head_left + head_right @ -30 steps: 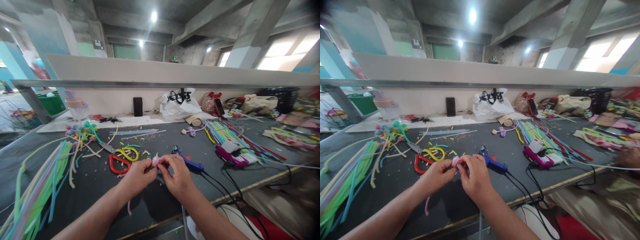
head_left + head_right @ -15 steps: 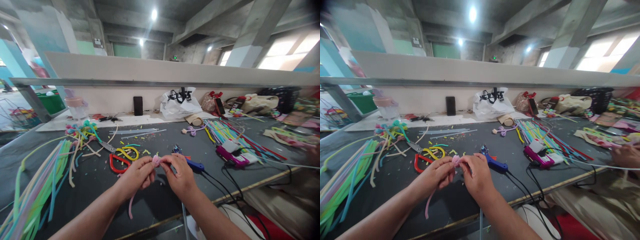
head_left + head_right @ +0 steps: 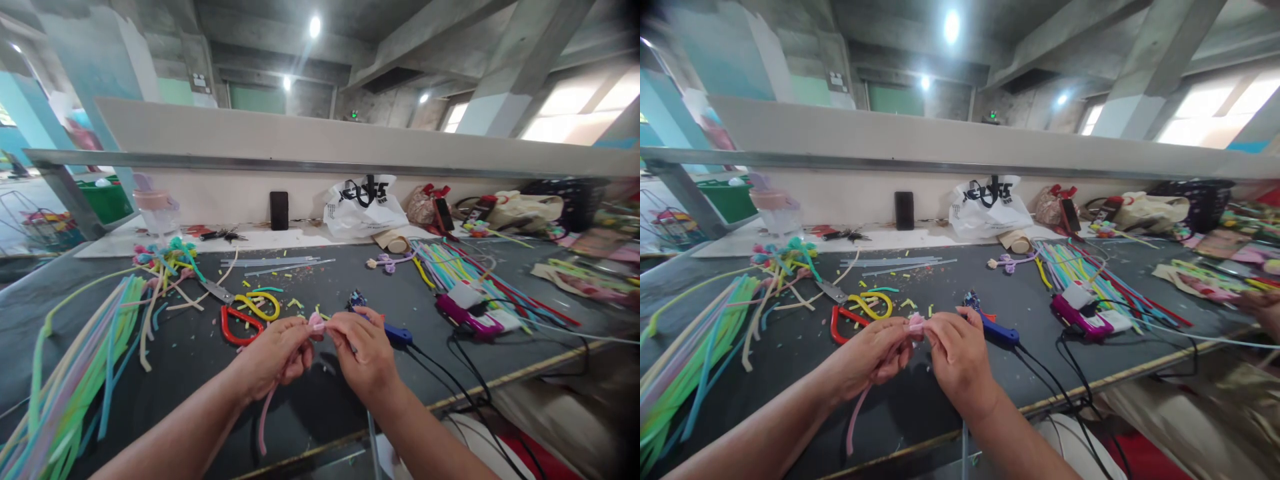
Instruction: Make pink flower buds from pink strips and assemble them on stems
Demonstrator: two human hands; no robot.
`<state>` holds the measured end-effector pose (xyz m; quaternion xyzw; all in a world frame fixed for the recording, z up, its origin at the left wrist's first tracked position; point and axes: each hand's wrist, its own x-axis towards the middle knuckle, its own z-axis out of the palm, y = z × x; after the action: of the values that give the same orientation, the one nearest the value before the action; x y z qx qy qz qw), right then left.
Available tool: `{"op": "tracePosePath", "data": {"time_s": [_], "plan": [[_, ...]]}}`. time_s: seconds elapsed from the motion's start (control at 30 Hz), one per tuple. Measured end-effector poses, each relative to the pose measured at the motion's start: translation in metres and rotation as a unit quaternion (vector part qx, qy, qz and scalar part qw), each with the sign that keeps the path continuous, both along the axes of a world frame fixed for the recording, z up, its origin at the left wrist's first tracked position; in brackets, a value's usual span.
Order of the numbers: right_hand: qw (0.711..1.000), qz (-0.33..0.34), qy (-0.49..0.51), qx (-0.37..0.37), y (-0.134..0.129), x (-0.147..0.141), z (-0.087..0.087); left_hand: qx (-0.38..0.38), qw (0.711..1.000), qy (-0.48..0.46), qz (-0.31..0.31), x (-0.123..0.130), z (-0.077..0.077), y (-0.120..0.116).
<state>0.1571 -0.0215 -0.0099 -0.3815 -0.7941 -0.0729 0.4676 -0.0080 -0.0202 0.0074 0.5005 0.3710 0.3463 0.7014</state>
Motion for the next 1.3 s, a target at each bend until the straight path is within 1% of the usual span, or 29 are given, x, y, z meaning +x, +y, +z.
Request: {"op": "tracePosePath", "data": {"time_s": [0.1, 0.17, 0.3, 0.37, 0.4, 0.47, 0.53, 0.6, 0.67, 0.73, 0.83, 0.97, 1.0, 1.03, 1.07, 1.13, 1.17, 1.23, 1.3], "plan": [[0.999, -0.008, 0.026, -0.031, 0.001, 0.002, 0.0, -0.019, 1.0, 0.007, 0.005, -0.001, -0.002, 0.002], [0.998, -0.016, 0.013, -0.058, 0.003, 0.004, -0.001, -0.026, 0.999, 0.016, 0.03, -0.002, -0.004, 0.006], [0.988, -0.006, -0.095, -0.125, 0.006, 0.009, -0.004, -0.031, 0.993, 0.032, 0.106, -0.008, -0.005, 0.013], [0.982, 0.0, -0.128, -0.139, 0.009, 0.016, -0.003, -0.042, 0.99, 0.032, 0.129, -0.01, -0.004, 0.016], [0.981, -0.006, -0.133, -0.143, 0.011, 0.02, -0.001, -0.047, 0.989, 0.029, 0.134, -0.011, -0.002, 0.016], [0.978, -0.051, -0.127, -0.157, 0.015, 0.033, 0.003, -0.051, 0.989, 0.021, 0.134, -0.012, 0.0, 0.016], [0.964, -0.129, -0.129, -0.192, 0.02, 0.049, 0.005, -0.053, 0.99, 0.014, 0.13, -0.012, 0.001, 0.015], [0.937, -0.201, -0.164, -0.235, 0.024, 0.063, 0.004, -0.055, 0.991, 0.008, 0.125, -0.011, 0.001, 0.015], [0.909, -0.244, -0.2, -0.272, 0.028, 0.074, -0.002, -0.057, 0.991, 0.0, 0.121, -0.011, 0.0, 0.015], [0.897, -0.258, -0.213, -0.287, 0.031, 0.079, -0.009, -0.062, 0.991, -0.009, 0.118, -0.011, 0.0, 0.015], [0.896, -0.271, -0.211, -0.282, 0.035, 0.078, -0.012, -0.076, 0.991, -0.017, 0.111, -0.012, -0.001, 0.016], [0.895, -0.3, -0.194, -0.267, 0.034, 0.07, 0.001, -0.099, 0.989, -0.028, 0.105, -0.014, -0.002, 0.018], [0.901, -0.298, -0.183, -0.256, 0.032, 0.067, 0.005, -0.103, 0.988, -0.03, 0.108, -0.014, -0.002, 0.018], [0.914, -0.284, -0.166, -0.238, 0.029, 0.065, 0.008, -0.106, 0.988, -0.031, 0.111, -0.014, -0.002, 0.018], [0.932, -0.254, -0.147, -0.212, 0.025, 0.062, 0.011, -0.106, 0.987, -0.033, 0.115, -0.014, -0.002, 0.018], [0.972, -0.151, -0.103, -0.144, 0.018, 0.056, 0.012, -0.094, 0.988, -0.04, 0.117, -0.013, -0.002, 0.017], [0.986, -0.094, -0.084, -0.113, 0.014, 0.052, 0.011, -0.086, 0.989, -0.044, 0.115, -0.013, -0.001, 0.016], [0.995, -0.006, -0.062, -0.084, 0.007, 0.045, 0.007, -0.072, 0.99, -0.051, 0.114, -0.012, -0.001, 0.015], [0.993, 0.034, -0.062, -0.098, 0.003, 0.037, 0.003, -0.073, 0.989, -0.052, 0.12, -0.011, -0.001, 0.013]]}}
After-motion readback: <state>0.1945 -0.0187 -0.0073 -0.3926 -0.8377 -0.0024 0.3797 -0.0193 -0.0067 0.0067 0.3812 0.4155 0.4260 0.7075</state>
